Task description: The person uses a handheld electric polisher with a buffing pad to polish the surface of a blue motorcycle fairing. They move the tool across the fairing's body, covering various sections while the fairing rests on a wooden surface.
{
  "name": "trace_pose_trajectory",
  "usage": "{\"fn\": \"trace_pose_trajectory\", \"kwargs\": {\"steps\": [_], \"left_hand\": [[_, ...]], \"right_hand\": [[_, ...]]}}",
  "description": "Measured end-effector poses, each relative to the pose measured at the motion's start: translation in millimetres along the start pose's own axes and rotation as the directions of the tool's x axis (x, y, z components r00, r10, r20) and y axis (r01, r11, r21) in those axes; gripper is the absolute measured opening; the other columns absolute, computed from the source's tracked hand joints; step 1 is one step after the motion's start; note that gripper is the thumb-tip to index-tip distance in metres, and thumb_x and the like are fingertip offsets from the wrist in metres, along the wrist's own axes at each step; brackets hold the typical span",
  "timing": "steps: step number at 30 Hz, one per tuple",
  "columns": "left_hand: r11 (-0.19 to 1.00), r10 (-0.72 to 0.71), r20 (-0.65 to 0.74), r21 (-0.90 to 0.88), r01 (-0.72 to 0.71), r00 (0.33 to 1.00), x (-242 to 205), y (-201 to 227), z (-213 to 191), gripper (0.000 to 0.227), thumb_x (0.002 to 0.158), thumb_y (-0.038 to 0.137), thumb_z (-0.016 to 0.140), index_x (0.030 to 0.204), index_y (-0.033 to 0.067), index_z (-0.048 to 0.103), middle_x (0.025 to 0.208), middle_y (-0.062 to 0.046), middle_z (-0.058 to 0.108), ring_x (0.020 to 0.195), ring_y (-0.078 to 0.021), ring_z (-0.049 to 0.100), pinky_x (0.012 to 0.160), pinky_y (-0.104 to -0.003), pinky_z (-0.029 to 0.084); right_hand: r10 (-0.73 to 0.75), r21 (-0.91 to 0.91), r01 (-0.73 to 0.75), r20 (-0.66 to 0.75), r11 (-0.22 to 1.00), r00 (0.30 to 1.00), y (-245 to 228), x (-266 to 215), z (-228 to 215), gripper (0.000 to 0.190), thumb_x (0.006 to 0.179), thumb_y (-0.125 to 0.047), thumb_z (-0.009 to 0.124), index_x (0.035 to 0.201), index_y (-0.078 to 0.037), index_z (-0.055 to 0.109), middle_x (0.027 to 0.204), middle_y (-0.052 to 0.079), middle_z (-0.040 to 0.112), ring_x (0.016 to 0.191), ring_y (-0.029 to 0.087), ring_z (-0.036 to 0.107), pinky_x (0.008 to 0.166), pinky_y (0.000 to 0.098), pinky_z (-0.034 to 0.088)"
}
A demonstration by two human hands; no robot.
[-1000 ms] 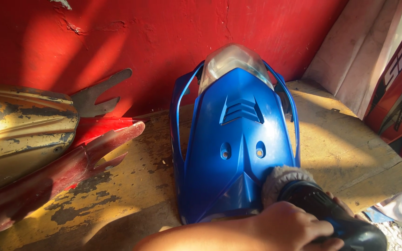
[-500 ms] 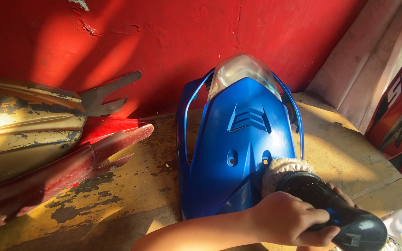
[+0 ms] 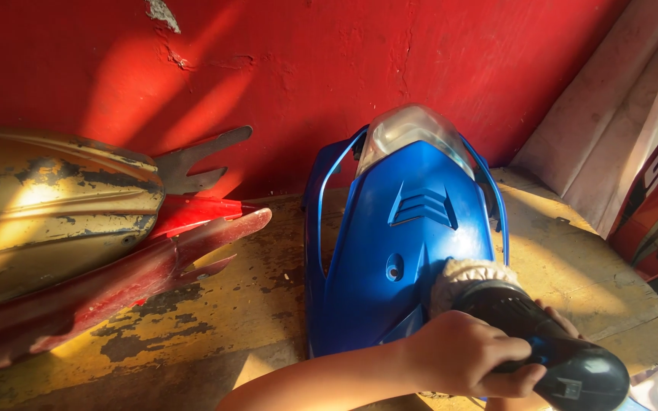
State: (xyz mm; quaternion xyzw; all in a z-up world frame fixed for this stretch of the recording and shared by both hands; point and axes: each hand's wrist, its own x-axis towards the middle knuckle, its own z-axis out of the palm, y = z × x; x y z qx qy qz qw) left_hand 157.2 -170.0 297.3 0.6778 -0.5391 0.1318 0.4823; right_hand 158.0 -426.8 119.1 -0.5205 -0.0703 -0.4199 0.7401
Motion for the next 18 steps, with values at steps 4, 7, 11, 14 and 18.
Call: {"fn": "trace_pose_trajectory", "kwargs": {"steps": [4,7,11,14,18], "left_hand": [[0.998,0.038,-0.062,0.056,-0.035,0.997,-12.3,-2.5,0.0,0.047,0.114,0.046,0.052,0.082,0.0127,0.060,0.066,-0.008,0.060,0.065,-0.0261,0.066,0.062,-0.036,0.051],[0.998,0.059,-0.063,0.002,-0.059,0.996,-8.1,-4.8,7.4,0.045,0.114,0.047,0.051,0.086,0.0122,0.061,0.068,-0.008,0.060,0.066,-0.0264,0.066,0.060,-0.036,0.050],[0.998,0.068,-0.024,-0.003,-0.069,0.997,0.4,-9.1,6.2,0.045,0.114,0.047,0.051,0.085,0.0136,0.061,0.064,-0.008,0.058,0.063,-0.0262,0.065,0.058,-0.036,0.049],[0.998,0.055,-0.039,-0.016,-0.056,0.998,0.8,-5.7,-18.2,0.040,0.110,0.045,0.053,0.088,0.0128,0.063,0.066,-0.008,0.060,0.062,-0.0255,0.066,0.058,-0.036,0.052],[0.996,0.058,-0.114,0.068,-0.051,0.992,-11.0,-0.3,-34.9,0.040,0.111,0.042,0.056,0.084,0.0127,0.059,0.067,-0.008,0.060,0.065,-0.0258,0.066,0.063,-0.037,0.053]], "right_hand": [[0.073,0.149,-0.093,0.138,0.984,0.988,14.1,18.7,-56.4,0.045,0.114,-0.043,0.040,0.140,-0.008,0.050,0.151,0.021,0.051,0.147,0.039,0.047,0.126,0.0580,0.037],[0.306,0.251,-0.341,0.167,0.906,0.937,28.8,30.4,-99.3,0.051,0.113,-0.044,0.040,0.141,-0.004,0.053,0.152,0.021,0.052,0.144,0.039,0.048,0.122,0.0570,0.037],[0.083,0.142,-0.081,-0.014,0.987,0.996,3.3,6.3,-5.0,0.045,0.119,-0.042,0.042,0.142,-0.003,0.048,0.139,0.017,0.051,0.134,0.033,0.048,0.122,0.0485,0.033],[-0.246,-0.114,0.244,-0.006,0.963,0.969,-76.8,-18.5,157.6,0.049,0.119,-0.039,0.048,0.153,-0.006,0.036,0.146,0.017,0.049,0.143,0.035,0.048,0.131,0.0545,0.035],[-0.313,-0.164,0.321,0.076,0.933,0.947,-62.2,-18.4,154.5,0.051,0.119,-0.039,0.049,0.156,-0.011,0.030,0.147,0.016,0.049,0.142,0.033,0.050,0.130,0.0533,0.037]]}}
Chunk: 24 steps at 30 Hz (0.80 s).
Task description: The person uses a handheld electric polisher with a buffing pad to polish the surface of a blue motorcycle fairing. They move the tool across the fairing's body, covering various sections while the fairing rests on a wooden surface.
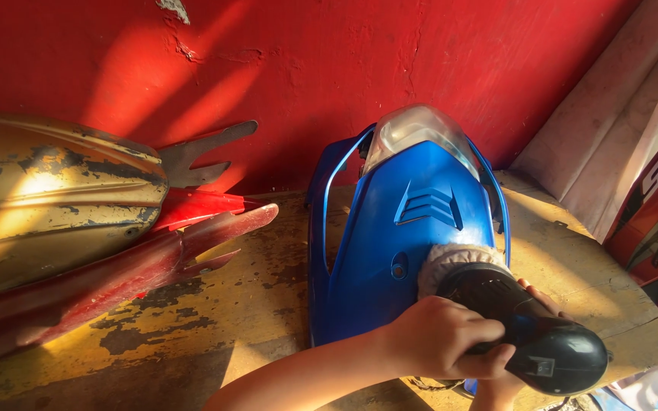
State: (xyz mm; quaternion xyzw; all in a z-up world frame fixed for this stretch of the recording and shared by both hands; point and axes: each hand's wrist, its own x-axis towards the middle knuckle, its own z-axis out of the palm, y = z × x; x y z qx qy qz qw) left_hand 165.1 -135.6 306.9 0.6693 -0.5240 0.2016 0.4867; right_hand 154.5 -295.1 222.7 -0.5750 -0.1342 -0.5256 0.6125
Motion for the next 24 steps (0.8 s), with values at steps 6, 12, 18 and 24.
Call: {"fn": "trace_pose_trajectory", "kwargs": {"steps": [6,12,18,24], "left_hand": [[1.000,0.026,-0.007,0.012,-0.026,1.000,-4.3,-5.5,22.0,0.042,0.109,0.041,0.059,0.078,0.0121,0.057,0.066,-0.008,0.059,0.065,-0.0269,0.065,0.061,-0.037,0.051],[0.999,0.031,0.051,0.009,-0.031,0.998,9.4,-6.0,6.5,0.040,0.109,0.042,0.058,0.082,0.0134,0.061,0.064,-0.008,0.059,0.063,-0.0259,0.066,0.060,-0.037,0.050],[0.996,-0.076,-0.011,0.040,0.077,0.997,-15.5,7.2,-40.4,0.032,0.104,0.037,0.062,0.086,0.0099,0.065,0.068,-0.008,0.062,0.066,-0.0255,0.067,0.063,-0.036,0.053],[1.000,0.024,-0.036,0.014,-0.023,0.999,-18.4,1.1,-25.1,0.032,0.103,0.033,0.062,0.082,0.0093,0.061,0.067,-0.007,0.061,0.066,-0.0257,0.066,0.063,-0.036,0.053]], "right_hand": [[0.045,0.154,-0.045,0.005,0.987,0.999,38.1,-10.3,-53.2,0.040,0.122,-0.040,0.047,0.151,-0.016,0.033,0.145,0.015,0.052,0.136,0.030,0.053,0.125,0.0500,0.040],[0.031,0.065,-0.030,-0.021,0.997,0.999,-1.9,-3.9,-19.5,0.046,0.116,-0.035,0.049,0.151,-0.008,0.037,0.144,0.013,0.052,0.140,0.028,0.052,0.131,0.0463,0.039],[0.074,0.226,-0.070,-0.007,0.972,0.997,34.7,-55.3,-79.5,0.042,0.116,-0.037,0.051,0.147,-0.013,0.036,0.142,0.020,0.056,0.136,0.034,0.058,0.123,0.0509,0.045],[0.067,0.361,-0.079,0.046,0.929,0.997,55.2,-6.5,-33.0,0.040,0.115,-0.039,0.053,0.143,-0.017,0.035,0.140,0.026,0.060,0.132,0.040,0.063,0.117,0.0548,0.050]]}}
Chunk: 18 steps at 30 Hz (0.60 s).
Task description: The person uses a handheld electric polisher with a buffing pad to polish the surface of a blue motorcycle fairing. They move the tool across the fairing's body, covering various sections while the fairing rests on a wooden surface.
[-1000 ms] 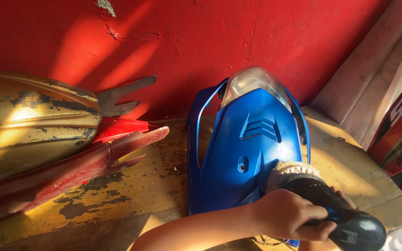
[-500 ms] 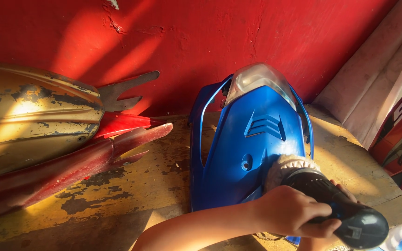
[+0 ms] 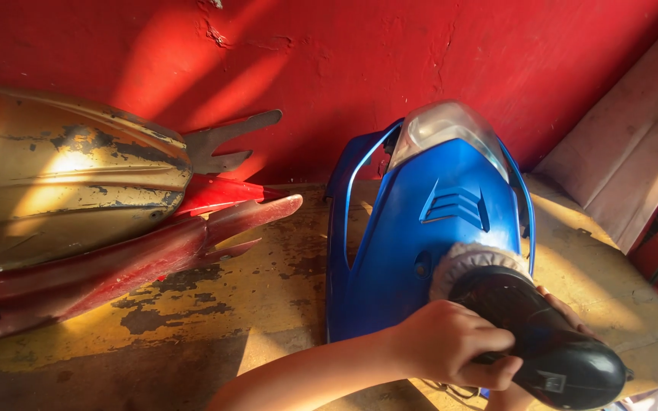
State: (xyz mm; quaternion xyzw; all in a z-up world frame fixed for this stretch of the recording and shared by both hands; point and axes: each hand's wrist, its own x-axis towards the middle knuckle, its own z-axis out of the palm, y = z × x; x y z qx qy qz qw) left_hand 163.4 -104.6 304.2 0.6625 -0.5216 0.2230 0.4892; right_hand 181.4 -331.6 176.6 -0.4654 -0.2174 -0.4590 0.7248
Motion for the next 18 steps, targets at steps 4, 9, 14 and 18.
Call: {"fn": "trace_pose_trajectory", "kwargs": {"steps": [4,9,14,18], "left_hand": [[1.000,-0.011,-0.005,-0.017,0.011,1.000,13.4,-6.1,0.3,0.034,0.106,0.036,0.061,0.082,0.0111,0.060,0.068,-0.007,0.061,0.068,-0.0262,0.067,0.065,-0.036,0.052],[0.995,-0.097,0.003,-0.017,0.097,0.995,9.2,0.5,-43.0,0.034,0.106,0.037,0.058,0.086,0.0098,0.062,0.069,-0.009,0.062,0.068,-0.0275,0.067,0.064,-0.037,0.053],[0.977,-0.215,0.018,-0.003,0.215,0.977,-10.8,-3.4,-48.9,0.033,0.106,0.031,0.057,0.081,0.0094,0.058,0.062,-0.010,0.057,0.061,-0.0280,0.064,0.061,-0.039,0.052],[0.993,-0.082,-0.074,-0.095,0.075,0.994,-1.3,-0.2,-37.5,0.032,0.106,0.033,0.056,0.087,0.0075,0.060,0.070,-0.011,0.061,0.070,-0.0306,0.066,0.067,-0.040,0.054]], "right_hand": [[-0.077,-0.337,0.084,0.034,0.938,0.996,-46.0,14.9,94.6,0.063,0.108,-0.041,0.065,0.154,-0.010,0.034,0.143,0.015,0.050,0.138,0.030,0.051,0.126,0.0454,0.040],[-0.075,-0.418,0.149,0.189,0.896,0.979,-54.3,25.7,147.4,0.079,0.091,-0.034,0.078,0.151,-0.008,0.033,0.145,0.012,0.050,0.136,0.025,0.050,0.126,0.0403,0.039],[0.013,-0.480,0.114,0.252,0.870,0.968,-60.5,24.4,149.1,0.097,0.076,-0.025,0.091,0.149,-0.006,0.029,0.151,0.013,0.050,0.139,0.023,0.052,0.122,0.0404,0.043],[0.052,-0.490,0.079,0.248,0.868,0.967,-39.5,22.6,119.4,0.094,0.077,-0.022,0.089,0.150,-0.006,0.033,0.146,0.012,0.051,0.133,0.022,0.053,0.118,0.0388,0.044]]}}
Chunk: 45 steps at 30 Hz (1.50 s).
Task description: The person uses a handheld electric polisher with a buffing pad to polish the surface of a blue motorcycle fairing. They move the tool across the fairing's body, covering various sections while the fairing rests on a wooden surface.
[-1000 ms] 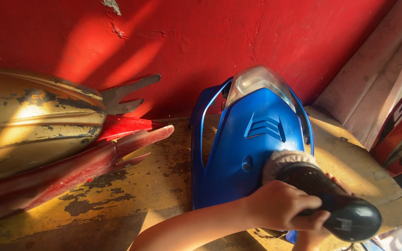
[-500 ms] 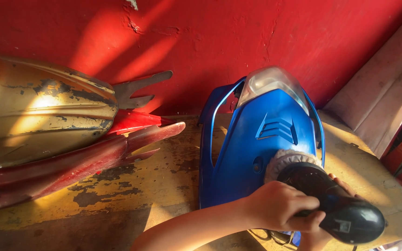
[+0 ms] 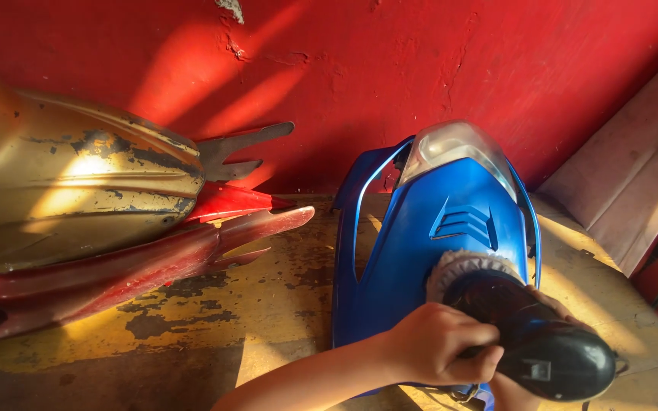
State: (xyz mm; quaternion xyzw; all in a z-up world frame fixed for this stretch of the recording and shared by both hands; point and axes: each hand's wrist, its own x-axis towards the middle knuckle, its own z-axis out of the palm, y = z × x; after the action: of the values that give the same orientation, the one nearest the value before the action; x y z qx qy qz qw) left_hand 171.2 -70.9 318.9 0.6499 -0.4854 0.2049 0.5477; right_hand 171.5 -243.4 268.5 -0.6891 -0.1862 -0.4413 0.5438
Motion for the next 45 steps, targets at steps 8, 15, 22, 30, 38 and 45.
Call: {"fn": "trace_pose_trajectory", "kwargs": {"steps": [8,15,22,30,38,45], "left_hand": [[0.990,-0.136,-0.023,-0.032,0.135,0.990,-2.1,-11.6,-39.6,0.033,0.108,0.027,0.051,0.081,0.0080,0.054,0.070,-0.011,0.056,0.064,-0.0300,0.063,0.064,-0.042,0.050],[0.997,-0.072,-0.033,-0.030,0.071,0.997,-14.7,-7.3,-15.8,0.031,0.106,0.027,0.050,0.080,0.0105,0.054,0.068,-0.010,0.054,0.061,-0.0294,0.060,0.062,-0.041,0.050],[0.999,-0.045,-0.036,-0.026,0.044,0.998,-9.1,-4.1,-30.7,0.029,0.109,0.029,0.051,0.087,0.0113,0.057,0.067,-0.008,0.058,0.068,-0.0294,0.064,0.064,-0.040,0.050],[0.984,-0.148,-0.091,-0.113,0.138,0.985,-22.9,-10.8,-34.5,0.041,0.112,0.032,0.046,0.078,0.0092,0.050,0.067,-0.010,0.052,0.060,-0.0292,0.060,0.062,-0.041,0.046],[0.995,-0.055,-0.042,-0.089,0.051,0.998,-9.0,-10.0,-31.5,0.038,0.110,0.034,0.046,0.081,0.0107,0.053,0.065,-0.009,0.057,0.065,-0.0308,0.063,0.062,-0.039,0.049],[0.947,-0.209,-0.159,-0.279,0.159,0.965,-26.3,-23.1,-51.4,0.046,0.109,0.038,0.041,0.075,0.0093,0.053,0.062,-0.008,0.054,0.056,-0.0279,0.059,0.057,-0.036,0.047]], "right_hand": [[-0.047,-0.049,0.049,0.047,0.998,0.998,-31.1,29.8,28.6,0.097,0.063,-0.019,0.092,0.145,-0.007,0.041,0.140,0.013,0.054,0.123,0.020,0.056,0.108,0.0352,0.047],[0.114,-0.189,-0.096,0.089,0.977,0.989,-6.8,-10.7,-8.7,0.102,0.060,-0.015,0.094,0.149,-0.007,0.044,0.130,0.009,0.057,0.116,0.020,0.061,0.104,0.0355,0.052],[0.080,-0.010,-0.079,0.092,0.997,0.993,-17.8,10.2,14.8,0.089,0.074,-0.010,0.086,0.151,-0.005,0.040,0.142,0.009,0.054,0.122,0.016,0.058,0.110,0.0320,0.050],[0.039,-0.093,-0.024,0.161,0.995,0.986,-38.5,15.1,19.0,0.105,0.058,-0.011,0.091,0.148,-0.003,0.038,0.144,0.013,0.053,0.121,0.017,0.058,0.105,0.0336,0.052],[0.002,-0.014,-0.001,0.105,1.000,0.995,-23.8,16.5,16.3,0.105,0.067,-0.020,0.093,0.154,-0.007,0.036,0.148,0.013,0.052,0.132,0.020,0.056,0.116,0.0362,0.049],[-0.078,-0.102,0.103,0.224,0.989,0.971,-55.5,47.4,45.5,0.101,0.054,-0.019,0.096,0.140,-0.007,0.044,0.139,0.015,0.056,0.133,0.026,0.059,0.116,0.0416,0.049]]}}
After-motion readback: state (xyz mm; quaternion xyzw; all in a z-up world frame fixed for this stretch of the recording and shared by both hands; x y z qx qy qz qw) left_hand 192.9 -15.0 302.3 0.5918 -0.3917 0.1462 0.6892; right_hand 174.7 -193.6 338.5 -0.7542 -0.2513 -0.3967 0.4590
